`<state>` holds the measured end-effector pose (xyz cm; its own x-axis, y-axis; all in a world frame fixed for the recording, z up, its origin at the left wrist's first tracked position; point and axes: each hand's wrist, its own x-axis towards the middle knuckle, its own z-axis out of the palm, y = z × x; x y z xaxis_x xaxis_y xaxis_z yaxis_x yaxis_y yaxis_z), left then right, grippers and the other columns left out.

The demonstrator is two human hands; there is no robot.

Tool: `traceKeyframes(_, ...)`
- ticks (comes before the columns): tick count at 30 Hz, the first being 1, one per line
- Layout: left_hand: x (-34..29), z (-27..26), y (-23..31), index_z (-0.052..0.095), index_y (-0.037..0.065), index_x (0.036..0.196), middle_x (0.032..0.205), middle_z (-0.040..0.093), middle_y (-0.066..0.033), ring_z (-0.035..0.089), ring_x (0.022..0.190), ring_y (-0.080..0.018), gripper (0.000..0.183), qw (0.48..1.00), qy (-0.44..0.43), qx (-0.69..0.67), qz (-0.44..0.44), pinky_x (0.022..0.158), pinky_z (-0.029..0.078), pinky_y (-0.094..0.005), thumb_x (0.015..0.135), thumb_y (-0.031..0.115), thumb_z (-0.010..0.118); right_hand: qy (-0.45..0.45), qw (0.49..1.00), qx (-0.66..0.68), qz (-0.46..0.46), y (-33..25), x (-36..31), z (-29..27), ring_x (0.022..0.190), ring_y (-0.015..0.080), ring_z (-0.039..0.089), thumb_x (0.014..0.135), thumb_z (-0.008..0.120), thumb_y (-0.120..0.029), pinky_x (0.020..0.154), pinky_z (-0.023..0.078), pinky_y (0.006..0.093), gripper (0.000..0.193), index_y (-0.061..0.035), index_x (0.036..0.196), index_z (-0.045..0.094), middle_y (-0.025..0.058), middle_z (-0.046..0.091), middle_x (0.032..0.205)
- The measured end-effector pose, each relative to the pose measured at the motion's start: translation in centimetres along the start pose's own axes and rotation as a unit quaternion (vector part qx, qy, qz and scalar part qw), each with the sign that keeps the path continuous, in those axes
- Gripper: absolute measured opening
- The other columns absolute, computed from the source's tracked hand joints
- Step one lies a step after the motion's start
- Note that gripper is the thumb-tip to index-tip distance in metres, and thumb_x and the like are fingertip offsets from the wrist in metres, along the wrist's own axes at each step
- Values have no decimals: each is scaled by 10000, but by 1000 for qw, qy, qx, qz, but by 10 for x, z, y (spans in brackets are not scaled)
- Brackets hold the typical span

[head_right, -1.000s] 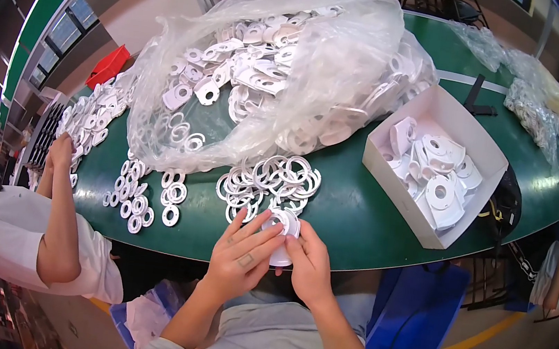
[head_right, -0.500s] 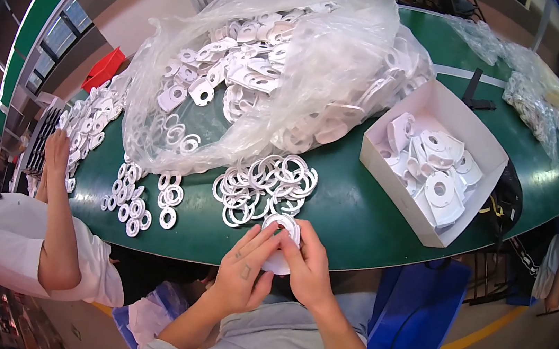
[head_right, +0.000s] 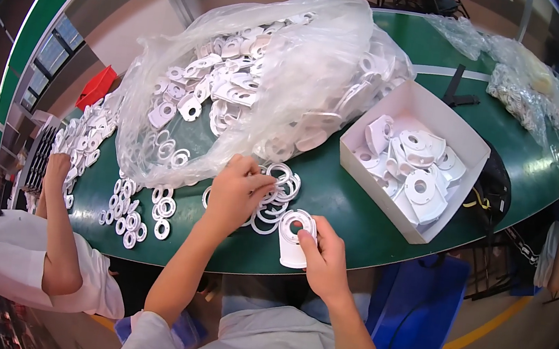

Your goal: Assembling small white circular plastic components onto a base fixture at a factory workbench.

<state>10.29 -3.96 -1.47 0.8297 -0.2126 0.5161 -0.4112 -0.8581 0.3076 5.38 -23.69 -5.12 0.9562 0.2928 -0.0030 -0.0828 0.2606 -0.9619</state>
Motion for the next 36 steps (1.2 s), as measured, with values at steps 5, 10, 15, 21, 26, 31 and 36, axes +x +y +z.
traceKeyframes(5, 1, -17, -12, 699, -18, 941, 745, 639, -60, 534, 530, -131, 130, 834, -14, -434, -339, 478, 408, -227, 840, 55, 663, -10, 998, 43, 43, 0, 6, -10, 767, 57, 577, 930, 477, -72, 665, 457, 196, 201, 18, 1097, 545, 37, 624, 928)
traceKeyframes(10, 0, -29, -18, 624, -50, 999, 797, 657, -103, 613, 589, -135, 193, 675, -17, -608, -417, 508, 484, -232, 881, 102, 631, -49, 989, 85, 106, -8, 12, -16, 655, 61, 581, 930, 469, -113, 512, 449, 191, 226, 6, 1103, 551, 43, 629, 871)
traceKeyframes(15, -2, -16, -31, 633, -39, 1051, 786, 652, -68, 630, 643, -124, 235, 695, -40, -596, -400, 540, 508, -222, 859, 94, 658, -40, 993, 67, 92, -11, 12, -7, 563, 53, 555, 930, 473, -146, 413, 398, 186, 233, -10, 1098, 559, 36, 627, 826)
traceKeyframes(21, 1, -20, -26, 622, -47, 1059, 802, 653, -73, 609, 633, -111, 237, 648, -127, -651, -373, 556, 501, -214, 851, 62, 650, -65, 987, 86, 119, -14, 10, -5, 552, 64, 561, 941, 479, -180, 397, 404, 194, 224, -20, 1079, 558, 32, 617, 799)
traceKeyframes(26, -16, -29, -8, 625, -60, 1028, 785, 645, -88, 612, 628, -127, 215, 662, -35, -647, -376, 571, 496, -229, 843, 47, 645, -56, 985, 98, 130, -13, 9, 8, 553, 89, 569, 959, 460, -196, 383, 421, 224, 231, -20, 1084, 542, 44, 613, 798)
traceKeyframes(31, -29, -32, 14, 654, -66, 940, 729, 639, -82, 609, 597, -130, 155, 691, -10, -614, -380, 560, 497, -232, 841, 53, 653, -60, 988, 84, 114, -10, 11, 12, 589, 112, 583, 999, 392, -268, 402, 445, 246, 298, -21, 1102, 522, 62, 611, 842)
traceKeyframes(36, -35, -32, 32, 668, -73, 952, 740, 660, -87, 620, 617, -117, 161, 760, -21, -543, -358, 552, 500, -221, 832, 33, 667, -53, 987, 103, 111, -7, 9, 14, 629, 112, 586, 1019, 321, -353, 425, 459, 249, 387, -30, 1116, 512, 64, 607, 876)
